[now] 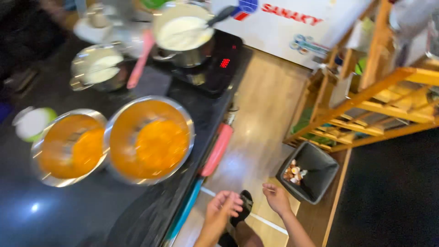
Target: The recorder washes their hands, wipes down a kitchen counter, adds sugar to bowls containing egg yolks, and then whisks the mixture.
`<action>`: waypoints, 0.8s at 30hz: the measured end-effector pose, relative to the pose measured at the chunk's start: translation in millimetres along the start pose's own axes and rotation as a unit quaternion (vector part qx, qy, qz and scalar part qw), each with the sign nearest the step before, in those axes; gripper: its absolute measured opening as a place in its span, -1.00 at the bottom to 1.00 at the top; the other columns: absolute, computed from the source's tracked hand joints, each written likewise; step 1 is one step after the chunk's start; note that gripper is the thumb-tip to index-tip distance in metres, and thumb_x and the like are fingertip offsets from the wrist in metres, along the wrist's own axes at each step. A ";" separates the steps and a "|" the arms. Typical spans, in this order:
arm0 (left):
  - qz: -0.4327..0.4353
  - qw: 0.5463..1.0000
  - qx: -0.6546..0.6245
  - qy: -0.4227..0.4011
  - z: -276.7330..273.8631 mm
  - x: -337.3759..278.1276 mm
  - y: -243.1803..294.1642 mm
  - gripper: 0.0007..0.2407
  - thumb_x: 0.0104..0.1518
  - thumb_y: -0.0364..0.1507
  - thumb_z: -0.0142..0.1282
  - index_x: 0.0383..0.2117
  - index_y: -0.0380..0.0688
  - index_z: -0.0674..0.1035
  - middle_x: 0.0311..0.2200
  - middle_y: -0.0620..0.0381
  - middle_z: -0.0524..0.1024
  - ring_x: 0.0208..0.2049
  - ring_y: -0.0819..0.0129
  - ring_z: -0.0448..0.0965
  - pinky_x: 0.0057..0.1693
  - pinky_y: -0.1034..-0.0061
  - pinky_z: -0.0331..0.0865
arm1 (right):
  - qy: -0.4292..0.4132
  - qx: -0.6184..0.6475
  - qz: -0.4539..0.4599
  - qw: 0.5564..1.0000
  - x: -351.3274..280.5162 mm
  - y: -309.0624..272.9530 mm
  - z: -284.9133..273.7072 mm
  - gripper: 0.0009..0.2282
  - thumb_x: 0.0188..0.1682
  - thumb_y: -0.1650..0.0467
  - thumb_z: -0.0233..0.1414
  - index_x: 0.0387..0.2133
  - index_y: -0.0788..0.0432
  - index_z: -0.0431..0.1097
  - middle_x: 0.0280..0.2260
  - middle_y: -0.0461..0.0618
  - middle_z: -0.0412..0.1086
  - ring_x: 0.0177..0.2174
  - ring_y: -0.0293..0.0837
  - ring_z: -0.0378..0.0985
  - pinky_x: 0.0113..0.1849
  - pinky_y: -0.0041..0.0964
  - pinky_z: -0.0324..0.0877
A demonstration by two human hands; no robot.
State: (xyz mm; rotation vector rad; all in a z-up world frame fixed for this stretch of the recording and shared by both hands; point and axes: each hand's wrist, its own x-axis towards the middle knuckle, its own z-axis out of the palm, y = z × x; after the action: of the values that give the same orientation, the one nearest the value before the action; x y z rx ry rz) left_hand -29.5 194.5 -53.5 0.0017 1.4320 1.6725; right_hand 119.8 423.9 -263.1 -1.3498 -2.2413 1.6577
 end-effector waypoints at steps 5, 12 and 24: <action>0.101 0.990 -0.027 0.099 -63.7 -96.2 85.8 -0.77 0.24 -0.32 0.03 -0.19 -0.22 0.60 -0.32 0.06 0.67 -0.36 0.41 0.66 -0.22 0.54 0.52 | -0.083 0.064 0.025 0.994 -71.5 -92.9 46.1 -0.76 -0.01 0.36 0.11 -0.11 0.18 0.56 -0.31 -0.02 0.60 -0.36 -0.18 0.62 -0.30 -0.32 0.48; 0.156 0.917 -0.099 0.353 -192.7 -175.4 72.2 -0.78 0.25 -0.32 0.04 -0.16 -0.19 0.60 -0.27 0.02 0.65 -0.35 0.39 0.62 -0.23 0.48 0.51 | -0.124 0.159 -0.195 0.960 -33.5 -200.1 88.1 -0.83 0.07 0.43 0.04 -0.15 0.24 0.51 -0.36 -0.05 0.53 -0.47 -0.29 0.46 -0.43 -0.41 0.37; 0.290 0.568 -0.426 0.641 -417.1 -221.2 -23.7 -0.57 0.22 -0.19 0.16 0.06 -0.22 0.38 -0.05 -0.18 0.55 -0.15 0.05 0.68 -0.13 0.35 0.60 | -0.085 0.272 -0.341 0.896 48.4 -431.4 92.6 -0.91 0.23 0.54 0.07 -0.06 0.30 0.34 -0.21 0.03 0.44 -0.35 -0.23 0.53 -0.30 -0.36 0.51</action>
State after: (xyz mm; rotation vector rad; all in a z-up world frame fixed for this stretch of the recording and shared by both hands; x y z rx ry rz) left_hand -103.9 -270.7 -92.8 -1.8207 1.3154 3.0323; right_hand -218.1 365.1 18.7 -0.2487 -1.7689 1.9113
